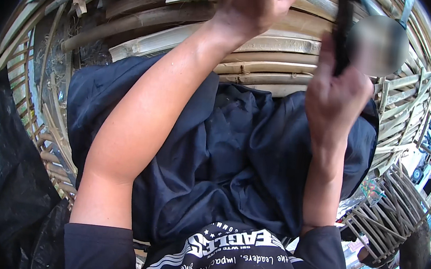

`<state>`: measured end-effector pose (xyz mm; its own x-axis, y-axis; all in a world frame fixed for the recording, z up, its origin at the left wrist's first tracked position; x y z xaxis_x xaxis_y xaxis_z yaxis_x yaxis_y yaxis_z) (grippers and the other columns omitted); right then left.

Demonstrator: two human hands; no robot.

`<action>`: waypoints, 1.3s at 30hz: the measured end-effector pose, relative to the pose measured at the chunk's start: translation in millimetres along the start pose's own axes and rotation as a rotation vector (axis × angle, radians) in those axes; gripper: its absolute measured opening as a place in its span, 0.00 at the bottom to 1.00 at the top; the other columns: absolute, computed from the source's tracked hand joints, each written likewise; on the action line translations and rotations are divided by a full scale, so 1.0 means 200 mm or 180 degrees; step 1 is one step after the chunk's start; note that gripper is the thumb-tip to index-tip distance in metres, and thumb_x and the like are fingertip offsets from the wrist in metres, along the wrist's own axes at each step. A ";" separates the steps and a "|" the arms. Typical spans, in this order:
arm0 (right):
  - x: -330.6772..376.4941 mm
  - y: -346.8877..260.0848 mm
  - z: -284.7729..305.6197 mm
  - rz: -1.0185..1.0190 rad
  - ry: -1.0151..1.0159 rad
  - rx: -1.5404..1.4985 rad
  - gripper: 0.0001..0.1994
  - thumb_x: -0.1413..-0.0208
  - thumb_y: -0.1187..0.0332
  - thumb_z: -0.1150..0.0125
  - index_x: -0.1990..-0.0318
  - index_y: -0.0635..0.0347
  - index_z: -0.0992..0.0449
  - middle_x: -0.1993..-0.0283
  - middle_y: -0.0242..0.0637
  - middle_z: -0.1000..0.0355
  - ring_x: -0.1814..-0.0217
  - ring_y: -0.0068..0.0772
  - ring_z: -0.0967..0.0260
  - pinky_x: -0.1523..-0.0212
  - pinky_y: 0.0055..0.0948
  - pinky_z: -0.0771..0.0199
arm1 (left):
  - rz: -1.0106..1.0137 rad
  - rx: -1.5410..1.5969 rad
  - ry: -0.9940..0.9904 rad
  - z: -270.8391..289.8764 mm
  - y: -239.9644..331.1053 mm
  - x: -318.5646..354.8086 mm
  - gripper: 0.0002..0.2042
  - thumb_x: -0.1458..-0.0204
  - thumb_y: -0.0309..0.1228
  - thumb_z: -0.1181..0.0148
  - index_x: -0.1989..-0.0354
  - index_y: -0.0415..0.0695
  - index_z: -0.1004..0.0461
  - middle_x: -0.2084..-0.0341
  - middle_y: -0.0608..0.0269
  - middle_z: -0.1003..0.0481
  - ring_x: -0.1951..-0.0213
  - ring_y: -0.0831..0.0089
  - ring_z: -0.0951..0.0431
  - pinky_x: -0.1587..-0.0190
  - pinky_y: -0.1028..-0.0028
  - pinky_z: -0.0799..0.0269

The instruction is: The person weaves thin bamboo strips onto a circular bamboo frame, using a multi-tool hammer to secure or adjust the strips and a knife to trim them.

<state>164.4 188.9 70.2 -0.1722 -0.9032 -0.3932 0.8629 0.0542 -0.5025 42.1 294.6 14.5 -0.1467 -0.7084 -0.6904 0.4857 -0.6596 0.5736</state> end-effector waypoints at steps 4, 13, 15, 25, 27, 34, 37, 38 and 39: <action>-0.01 0.05 -0.04 0.0081 -0.0164 -0.0016 0.14 0.38 0.66 0.35 0.52 0.64 0.30 0.71 0.57 0.25 0.66 0.65 0.24 0.67 0.49 0.27 | -0.0056 0.0013 0.0096 -0.01 0.02 -0.02 0.05 0.51 0.30 0.28 0.76 0.52 0.18 0.73 0.74 0.16 0.66 0.75 0.19 0.40 0.57 0.45; -0.02 0.01 -0.02 0.0127 -0.0280 0.0051 0.15 0.36 0.64 0.36 0.51 0.63 0.31 0.68 0.58 0.24 0.64 0.67 0.24 0.69 0.52 0.27 | -0.0046 0.0044 0.0039 0.00 0.01 -0.01 0.05 0.49 0.31 0.29 0.76 0.51 0.18 0.74 0.72 0.16 0.67 0.73 0.19 0.40 0.57 0.45; -0.01 -0.01 0.05 0.0140 0.0388 -0.0280 0.15 0.36 0.64 0.36 0.51 0.63 0.31 0.67 0.58 0.23 0.64 0.67 0.24 0.68 0.53 0.27 | -0.0098 0.0083 -0.0038 -0.01 0.03 -0.02 0.05 0.49 0.31 0.30 0.75 0.51 0.18 0.74 0.71 0.17 0.66 0.72 0.18 0.40 0.57 0.45; -0.04 0.10 -0.06 -0.0260 -0.0669 0.0082 0.14 0.36 0.63 0.36 0.54 0.64 0.30 0.70 0.58 0.24 0.64 0.70 0.27 0.66 0.46 0.25 | 0.0060 0.0118 -0.0048 -0.01 0.02 -0.01 0.07 0.49 0.32 0.29 0.77 0.52 0.19 0.74 0.74 0.17 0.65 0.74 0.19 0.40 0.57 0.46; -0.01 0.09 -0.03 -0.0407 -0.0387 -0.0136 0.13 0.36 0.63 0.36 0.56 0.65 0.29 0.71 0.55 0.24 0.69 0.63 0.24 0.66 0.44 0.26 | 0.0056 0.0143 -0.0023 0.00 0.02 0.00 0.07 0.48 0.32 0.29 0.78 0.52 0.19 0.74 0.74 0.17 0.66 0.74 0.19 0.40 0.57 0.46; -0.01 0.35 -0.05 -0.1123 -0.0126 -0.1163 0.15 0.33 0.59 0.37 0.60 0.65 0.27 0.73 0.37 0.28 0.71 0.28 0.35 0.65 0.33 0.30 | 0.0048 -0.0150 -0.0324 0.00 0.04 -0.03 0.05 0.50 0.36 0.28 0.72 0.52 0.17 0.73 0.73 0.17 0.63 0.72 0.19 0.39 0.56 0.46; -0.02 0.43 -0.05 -0.1259 -0.0048 -0.1253 0.15 0.33 0.58 0.37 0.60 0.65 0.26 0.73 0.35 0.28 0.70 0.26 0.35 0.65 0.32 0.30 | -0.0135 -0.0360 -0.0413 0.00 0.06 -0.02 0.06 0.51 0.37 0.28 0.69 0.51 0.17 0.70 0.70 0.16 0.61 0.70 0.19 0.38 0.55 0.47; -0.03 0.44 -0.04 -0.1253 -0.0012 -0.1262 0.15 0.33 0.58 0.37 0.60 0.65 0.25 0.73 0.36 0.28 0.71 0.26 0.34 0.65 0.33 0.29 | -0.0272 -0.0457 -0.0506 0.00 0.06 -0.01 0.12 0.51 0.37 0.27 0.59 0.51 0.17 0.67 0.70 0.16 0.59 0.70 0.19 0.37 0.54 0.47; -0.04 0.44 -0.03 -0.1237 0.0014 -0.1242 0.15 0.33 0.58 0.37 0.59 0.65 0.25 0.73 0.37 0.27 0.71 0.26 0.34 0.65 0.33 0.29 | -0.0238 -0.0457 -0.0542 0.00 0.07 -0.02 0.15 0.52 0.36 0.27 0.55 0.51 0.18 0.66 0.71 0.16 0.58 0.70 0.19 0.36 0.54 0.47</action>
Point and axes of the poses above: each hand's wrist, its own x-axis away from the middle knuckle, its own z-axis out of the back of the hand, y = z × x, the point moved 6 cm from there along -x, towards the middle knuckle
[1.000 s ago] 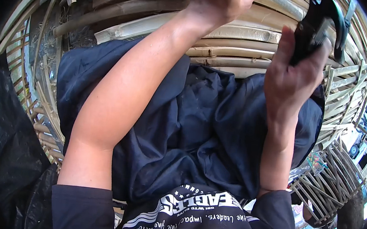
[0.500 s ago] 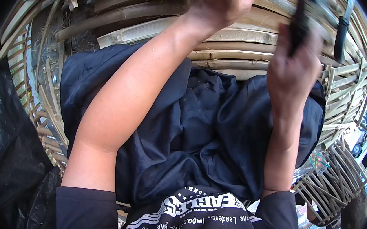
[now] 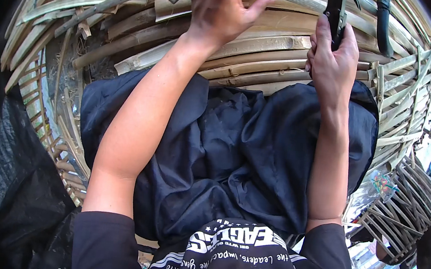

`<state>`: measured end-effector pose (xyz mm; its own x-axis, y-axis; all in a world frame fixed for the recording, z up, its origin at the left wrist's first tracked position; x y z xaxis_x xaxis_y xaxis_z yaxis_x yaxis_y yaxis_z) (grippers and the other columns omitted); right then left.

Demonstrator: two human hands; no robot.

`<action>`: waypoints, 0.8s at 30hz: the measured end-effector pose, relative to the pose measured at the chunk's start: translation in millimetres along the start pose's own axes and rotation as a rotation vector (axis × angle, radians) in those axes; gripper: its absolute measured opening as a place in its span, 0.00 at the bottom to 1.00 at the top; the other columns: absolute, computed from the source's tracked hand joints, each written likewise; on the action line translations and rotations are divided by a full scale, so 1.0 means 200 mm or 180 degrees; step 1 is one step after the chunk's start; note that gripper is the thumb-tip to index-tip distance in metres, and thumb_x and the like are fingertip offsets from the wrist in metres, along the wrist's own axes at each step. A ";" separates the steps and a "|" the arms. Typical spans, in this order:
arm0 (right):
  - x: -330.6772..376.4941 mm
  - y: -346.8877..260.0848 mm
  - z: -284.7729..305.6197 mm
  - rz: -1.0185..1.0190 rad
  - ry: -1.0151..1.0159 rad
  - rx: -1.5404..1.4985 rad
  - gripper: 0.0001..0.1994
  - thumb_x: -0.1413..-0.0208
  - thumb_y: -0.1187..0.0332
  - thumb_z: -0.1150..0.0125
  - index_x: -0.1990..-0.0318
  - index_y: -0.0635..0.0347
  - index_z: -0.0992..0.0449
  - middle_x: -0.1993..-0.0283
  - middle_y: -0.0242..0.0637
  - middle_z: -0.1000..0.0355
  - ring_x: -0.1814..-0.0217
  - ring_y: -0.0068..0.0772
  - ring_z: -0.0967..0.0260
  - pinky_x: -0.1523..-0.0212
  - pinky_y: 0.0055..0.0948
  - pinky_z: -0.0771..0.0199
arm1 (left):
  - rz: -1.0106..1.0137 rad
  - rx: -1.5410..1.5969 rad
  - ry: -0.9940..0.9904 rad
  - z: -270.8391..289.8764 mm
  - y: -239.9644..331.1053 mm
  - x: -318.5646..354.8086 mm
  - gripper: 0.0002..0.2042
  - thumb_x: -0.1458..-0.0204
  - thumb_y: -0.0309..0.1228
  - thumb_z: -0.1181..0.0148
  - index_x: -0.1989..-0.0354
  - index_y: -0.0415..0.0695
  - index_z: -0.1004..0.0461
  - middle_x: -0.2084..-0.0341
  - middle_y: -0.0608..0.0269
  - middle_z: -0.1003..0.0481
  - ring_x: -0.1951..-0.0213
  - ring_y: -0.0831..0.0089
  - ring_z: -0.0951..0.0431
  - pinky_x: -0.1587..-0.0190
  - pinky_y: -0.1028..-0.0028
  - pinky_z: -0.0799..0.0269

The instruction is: The person weaves thin bamboo strips onto a circular bamboo frame, using a multi-tool hammer to secure or adjust the strips and a knife to trim them.

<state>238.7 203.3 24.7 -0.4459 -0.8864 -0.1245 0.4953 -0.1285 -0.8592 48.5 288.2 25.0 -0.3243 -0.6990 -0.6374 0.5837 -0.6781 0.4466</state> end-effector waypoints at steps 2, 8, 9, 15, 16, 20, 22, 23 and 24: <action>-0.01 -0.04 0.00 0.0027 -0.0094 -0.0190 0.14 0.32 0.58 0.39 0.63 0.60 0.29 0.77 0.27 0.33 0.79 0.17 0.38 0.78 0.24 0.38 | 0.0064 0.0013 -0.0074 0.01 0.01 -0.01 0.20 0.52 0.35 0.26 0.49 0.51 0.20 0.64 0.72 0.16 0.57 0.70 0.19 0.36 0.53 0.48; 0.00 -0.05 0.04 -0.0139 -0.0176 -0.0515 0.15 0.31 0.58 0.38 0.66 0.59 0.29 0.80 0.23 0.35 0.82 0.13 0.38 0.82 0.20 0.41 | -0.0203 -0.0125 -0.0060 0.02 0.01 0.00 0.27 0.52 0.31 0.28 0.40 0.51 0.25 0.62 0.71 0.17 0.56 0.70 0.19 0.33 0.54 0.48; 0.00 -0.03 0.05 -0.0267 -0.0176 -0.0614 0.15 0.33 0.57 0.37 0.64 0.61 0.27 0.80 0.25 0.34 0.80 0.15 0.37 0.79 0.22 0.38 | -0.0172 -0.0137 -0.0053 0.01 0.02 0.01 0.27 0.52 0.30 0.28 0.40 0.51 0.25 0.62 0.70 0.17 0.56 0.70 0.19 0.33 0.54 0.48; -0.03 -0.07 0.10 0.0119 0.0084 -0.0007 0.13 0.35 0.60 0.35 0.61 0.60 0.26 0.79 0.26 0.33 0.79 0.19 0.38 0.77 0.26 0.35 | -0.0395 -0.0515 -0.0074 0.05 -0.01 0.02 0.20 0.50 0.33 0.29 0.46 0.55 0.20 0.57 0.74 0.17 0.50 0.72 0.21 0.31 0.55 0.48; -0.04 -0.06 0.10 0.0097 0.0042 0.0033 0.16 0.35 0.57 0.34 0.62 0.63 0.25 0.78 0.27 0.32 0.77 0.18 0.37 0.74 0.26 0.34 | -0.0489 -0.0614 -0.0003 0.07 -0.02 0.01 0.19 0.50 0.37 0.27 0.48 0.59 0.18 0.56 0.80 0.17 0.48 0.76 0.21 0.30 0.56 0.52; -0.06 -0.03 0.12 0.0048 0.0150 0.0079 0.18 0.39 0.55 0.30 0.60 0.64 0.24 0.78 0.29 0.31 0.76 0.22 0.36 0.71 0.29 0.31 | -0.0681 -0.1079 -0.0237 0.22 -0.02 0.04 0.25 0.51 0.36 0.26 0.42 0.56 0.22 0.52 0.74 0.18 0.44 0.71 0.24 0.29 0.54 0.49; -0.05 -0.03 0.14 0.0110 0.0235 0.0311 0.19 0.41 0.55 0.28 0.60 0.64 0.25 0.78 0.30 0.31 0.76 0.22 0.36 0.70 0.29 0.31 | -0.0642 -0.1207 -0.0255 0.35 -0.01 0.03 0.24 0.50 0.34 0.27 0.43 0.52 0.22 0.51 0.64 0.19 0.43 0.63 0.24 0.35 0.60 0.38; -0.06 -0.02 0.15 0.0166 0.0293 0.0204 0.20 0.46 0.57 0.25 0.60 0.64 0.25 0.76 0.35 0.29 0.74 0.30 0.33 0.67 0.33 0.29 | -0.0558 -0.1266 -0.0261 0.41 -0.05 0.03 0.24 0.50 0.34 0.27 0.43 0.51 0.22 0.50 0.62 0.20 0.43 0.61 0.25 0.36 0.60 0.35; -0.07 -0.02 0.15 0.0357 0.0368 0.0359 0.20 0.47 0.60 0.25 0.58 0.67 0.26 0.71 0.41 0.27 0.69 0.38 0.30 0.64 0.37 0.28 | -0.0470 -0.1335 -0.0264 0.48 -0.09 0.03 0.24 0.50 0.34 0.27 0.43 0.50 0.22 0.50 0.60 0.20 0.43 0.59 0.25 0.38 0.61 0.33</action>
Point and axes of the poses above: each hand's wrist, its own x-axis away from the middle knuckle, its own z-axis out of the back of the hand, y = z × x, the point moved 6 cm from there along -x, towards the middle knuckle
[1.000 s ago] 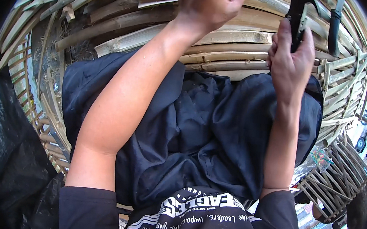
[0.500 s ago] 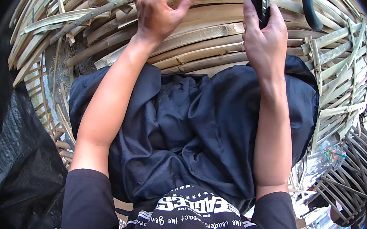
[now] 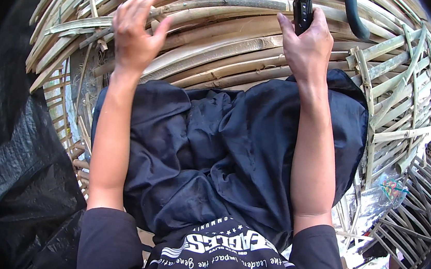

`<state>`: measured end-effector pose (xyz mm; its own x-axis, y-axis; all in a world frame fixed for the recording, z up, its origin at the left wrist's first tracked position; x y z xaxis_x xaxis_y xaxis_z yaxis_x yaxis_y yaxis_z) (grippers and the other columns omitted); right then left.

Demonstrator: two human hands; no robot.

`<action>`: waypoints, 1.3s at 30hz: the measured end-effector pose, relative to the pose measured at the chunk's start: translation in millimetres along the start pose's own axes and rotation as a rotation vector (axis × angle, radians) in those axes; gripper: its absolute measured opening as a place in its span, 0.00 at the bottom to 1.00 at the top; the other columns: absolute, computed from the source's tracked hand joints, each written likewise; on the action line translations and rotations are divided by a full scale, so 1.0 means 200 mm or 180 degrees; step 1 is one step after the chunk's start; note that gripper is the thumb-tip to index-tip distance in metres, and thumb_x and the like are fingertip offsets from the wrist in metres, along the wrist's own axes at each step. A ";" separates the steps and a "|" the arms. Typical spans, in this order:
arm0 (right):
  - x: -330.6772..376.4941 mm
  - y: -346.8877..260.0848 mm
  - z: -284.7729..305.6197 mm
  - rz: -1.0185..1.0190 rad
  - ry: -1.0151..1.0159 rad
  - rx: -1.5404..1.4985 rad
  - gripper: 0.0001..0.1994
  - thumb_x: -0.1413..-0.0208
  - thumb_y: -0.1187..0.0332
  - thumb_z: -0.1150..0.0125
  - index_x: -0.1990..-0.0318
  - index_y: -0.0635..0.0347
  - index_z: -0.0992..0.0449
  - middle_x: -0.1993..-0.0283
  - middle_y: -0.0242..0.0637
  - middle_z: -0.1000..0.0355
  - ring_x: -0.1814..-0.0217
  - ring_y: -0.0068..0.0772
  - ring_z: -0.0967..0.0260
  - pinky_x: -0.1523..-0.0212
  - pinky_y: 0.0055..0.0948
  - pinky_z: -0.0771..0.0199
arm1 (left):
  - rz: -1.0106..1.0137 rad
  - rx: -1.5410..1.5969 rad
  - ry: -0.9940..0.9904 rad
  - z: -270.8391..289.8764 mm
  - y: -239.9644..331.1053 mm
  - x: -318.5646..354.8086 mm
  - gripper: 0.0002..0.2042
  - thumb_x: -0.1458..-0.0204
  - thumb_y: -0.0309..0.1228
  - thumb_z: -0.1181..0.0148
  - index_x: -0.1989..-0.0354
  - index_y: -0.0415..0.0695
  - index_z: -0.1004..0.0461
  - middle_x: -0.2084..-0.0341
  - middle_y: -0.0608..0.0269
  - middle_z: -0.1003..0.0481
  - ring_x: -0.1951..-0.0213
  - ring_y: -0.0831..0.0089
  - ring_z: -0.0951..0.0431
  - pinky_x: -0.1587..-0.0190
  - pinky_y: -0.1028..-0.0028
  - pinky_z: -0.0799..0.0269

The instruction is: The person weaves thin bamboo strips onto a circular bamboo frame, using a multi-tool hammer to secure or adjust the strips and a knife to trim them.

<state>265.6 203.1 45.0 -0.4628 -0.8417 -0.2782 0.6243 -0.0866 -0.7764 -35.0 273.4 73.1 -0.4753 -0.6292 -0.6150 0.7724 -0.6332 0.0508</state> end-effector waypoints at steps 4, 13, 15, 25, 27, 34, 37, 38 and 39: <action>-0.02 -0.03 0.00 0.0215 0.0019 0.0274 0.24 0.52 0.68 0.23 0.51 0.70 0.28 0.58 0.54 0.24 0.56 0.58 0.24 0.53 0.46 0.26 | 0.0624 -0.0408 -0.0722 0.08 -0.32 0.17 0.29 0.50 0.33 0.28 0.37 0.51 0.28 0.41 0.58 0.27 0.38 0.55 0.29 0.37 0.57 0.33; -0.06 0.11 -0.10 0.0037 -0.0037 0.0205 0.19 0.51 0.63 0.23 0.57 0.60 0.24 0.71 0.35 0.27 0.71 0.27 0.33 0.64 0.31 0.28 | 0.0614 -0.1180 -0.1210 0.11 -0.68 0.38 0.33 0.48 0.31 0.30 0.32 0.57 0.33 0.40 0.63 0.32 0.38 0.59 0.30 0.32 0.51 0.41; -0.06 0.07 -0.11 -0.0070 -0.0207 0.0193 0.20 0.51 0.65 0.23 0.56 0.65 0.27 0.68 0.47 0.24 0.66 0.46 0.25 0.59 0.42 0.26 | 0.0634 -0.1190 -0.1143 0.10 -0.74 0.37 0.32 0.48 0.30 0.31 0.32 0.56 0.33 0.40 0.62 0.31 0.38 0.59 0.30 0.34 0.53 0.38; -0.09 0.21 -0.16 -0.0379 -0.0073 -0.0779 0.17 0.48 0.63 0.22 0.60 0.62 0.23 0.72 0.29 0.27 0.71 0.20 0.34 0.66 0.28 0.29 | 0.0967 -0.1521 -0.1169 0.04 -0.80 0.34 0.31 0.47 0.36 0.31 0.32 0.56 0.33 0.45 0.64 0.24 0.41 0.62 0.27 0.35 0.39 0.41; -0.10 0.21 -0.17 -0.0466 -0.0077 -0.0929 0.16 0.48 0.64 0.22 0.61 0.61 0.23 0.70 0.27 0.26 0.69 0.19 0.33 0.63 0.25 0.29 | 0.0844 -0.1604 -0.1169 0.04 -0.82 0.33 0.31 0.47 0.34 0.31 0.32 0.56 0.33 0.45 0.65 0.24 0.40 0.63 0.27 0.33 0.37 0.43; -0.11 0.11 -0.18 -0.0822 -0.0182 -0.2179 0.14 0.42 0.66 0.26 0.64 0.57 0.30 0.77 0.23 0.34 0.83 0.13 0.41 0.84 0.20 0.43 | 0.0667 -0.1543 -0.1343 0.14 -0.78 0.26 0.27 0.45 0.32 0.31 0.35 0.57 0.30 0.47 0.68 0.23 0.41 0.66 0.25 0.31 0.36 0.45; -0.16 0.05 -0.13 -0.0708 -0.0256 -0.2380 0.14 0.42 0.67 0.26 0.63 0.56 0.30 0.78 0.22 0.36 0.83 0.14 0.42 0.83 0.20 0.42 | 0.0561 -0.1437 -0.1385 0.20 -0.76 0.23 0.25 0.45 0.30 0.32 0.37 0.60 0.28 0.49 0.69 0.22 0.42 0.67 0.24 0.31 0.37 0.44; -0.18 0.03 -0.13 -0.0661 -0.0285 -0.2483 0.14 0.42 0.67 0.25 0.63 0.56 0.30 0.78 0.22 0.36 0.83 0.14 0.42 0.83 0.20 0.42 | 0.0495 -0.1430 -0.1416 0.23 -0.76 0.22 0.26 0.45 0.31 0.32 0.37 0.60 0.28 0.49 0.69 0.22 0.42 0.67 0.24 0.31 0.37 0.44; -0.20 0.00 -0.12 -0.0619 -0.0325 -0.2621 0.13 0.41 0.68 0.26 0.62 0.56 0.30 0.79 0.22 0.37 0.83 0.14 0.42 0.81 0.19 0.41 | 0.0419 -0.1420 -0.1442 0.27 -0.76 0.20 0.26 0.45 0.31 0.32 0.37 0.60 0.29 0.49 0.69 0.22 0.42 0.67 0.24 0.30 0.36 0.44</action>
<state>269.2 248.8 42.9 -0.4306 -0.8994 -0.0757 -0.1357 0.1475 -0.9797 -192.8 320.5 83.0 -0.4201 -0.8783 -0.2281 0.8907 -0.3511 -0.2887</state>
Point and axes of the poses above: each hand's wrist, its own x-axis away from the middle knuckle, its own z-axis out of the back of the hand, y = z × x, the point moved 6 cm from there along -x, towards the middle knuckle
